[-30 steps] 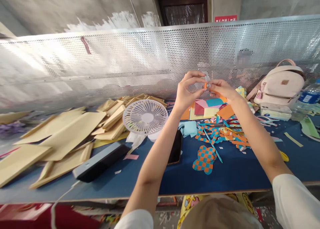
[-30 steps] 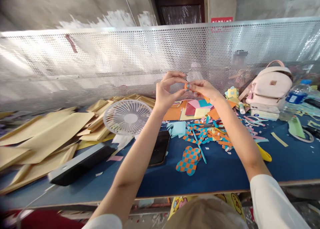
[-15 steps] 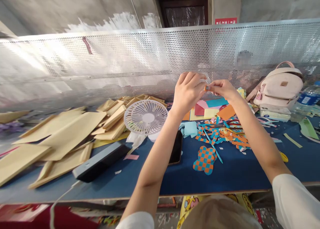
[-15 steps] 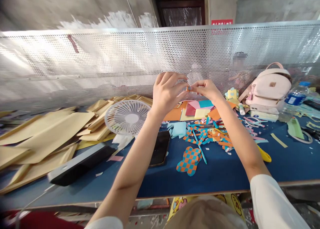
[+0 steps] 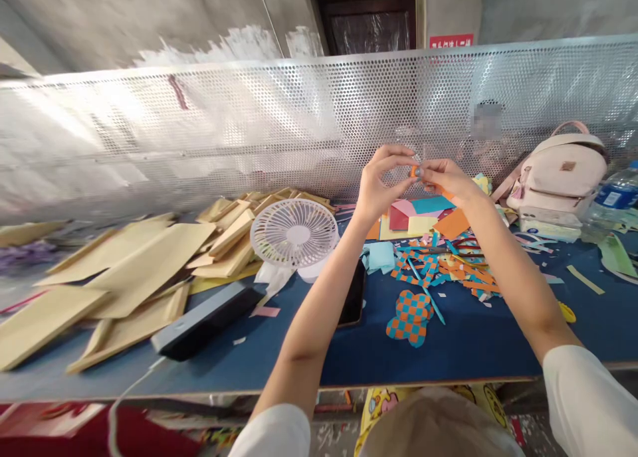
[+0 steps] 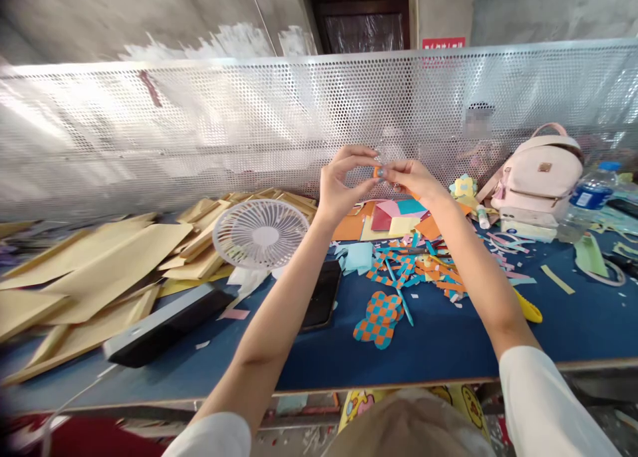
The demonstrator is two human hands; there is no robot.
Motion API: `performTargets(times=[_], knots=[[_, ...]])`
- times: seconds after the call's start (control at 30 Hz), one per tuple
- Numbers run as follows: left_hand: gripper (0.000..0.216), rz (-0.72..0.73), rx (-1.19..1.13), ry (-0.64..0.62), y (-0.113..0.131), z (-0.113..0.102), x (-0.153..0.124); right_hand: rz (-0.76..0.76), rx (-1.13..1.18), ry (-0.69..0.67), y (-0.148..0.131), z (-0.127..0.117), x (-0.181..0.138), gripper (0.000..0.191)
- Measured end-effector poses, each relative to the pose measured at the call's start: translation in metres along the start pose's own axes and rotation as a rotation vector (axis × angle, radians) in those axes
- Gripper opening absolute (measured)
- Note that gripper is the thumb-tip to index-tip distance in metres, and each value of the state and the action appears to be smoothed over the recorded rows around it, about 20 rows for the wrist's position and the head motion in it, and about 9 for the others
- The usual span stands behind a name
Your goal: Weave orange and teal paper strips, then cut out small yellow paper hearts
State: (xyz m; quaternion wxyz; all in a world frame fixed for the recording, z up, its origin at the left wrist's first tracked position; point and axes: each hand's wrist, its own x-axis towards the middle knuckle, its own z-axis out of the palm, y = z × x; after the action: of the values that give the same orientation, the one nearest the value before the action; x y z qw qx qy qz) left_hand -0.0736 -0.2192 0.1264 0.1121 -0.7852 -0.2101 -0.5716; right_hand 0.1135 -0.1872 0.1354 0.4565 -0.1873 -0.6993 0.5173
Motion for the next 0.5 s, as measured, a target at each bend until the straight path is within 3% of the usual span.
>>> performTargets(times=[0.2, 0.5], knots=[[0.027, -0.054, -0.083, 0.046, -0.002, 0.005, -0.002, 0.039, 0.056, 0.009, 0.002, 0.001, 0.001, 0.05], [0.013, 0.084, 0.406, -0.134, 0.008, -0.016, 0.002, -0.072, -0.22, 0.019, -0.004, 0.003, -0.001, 0.047]])
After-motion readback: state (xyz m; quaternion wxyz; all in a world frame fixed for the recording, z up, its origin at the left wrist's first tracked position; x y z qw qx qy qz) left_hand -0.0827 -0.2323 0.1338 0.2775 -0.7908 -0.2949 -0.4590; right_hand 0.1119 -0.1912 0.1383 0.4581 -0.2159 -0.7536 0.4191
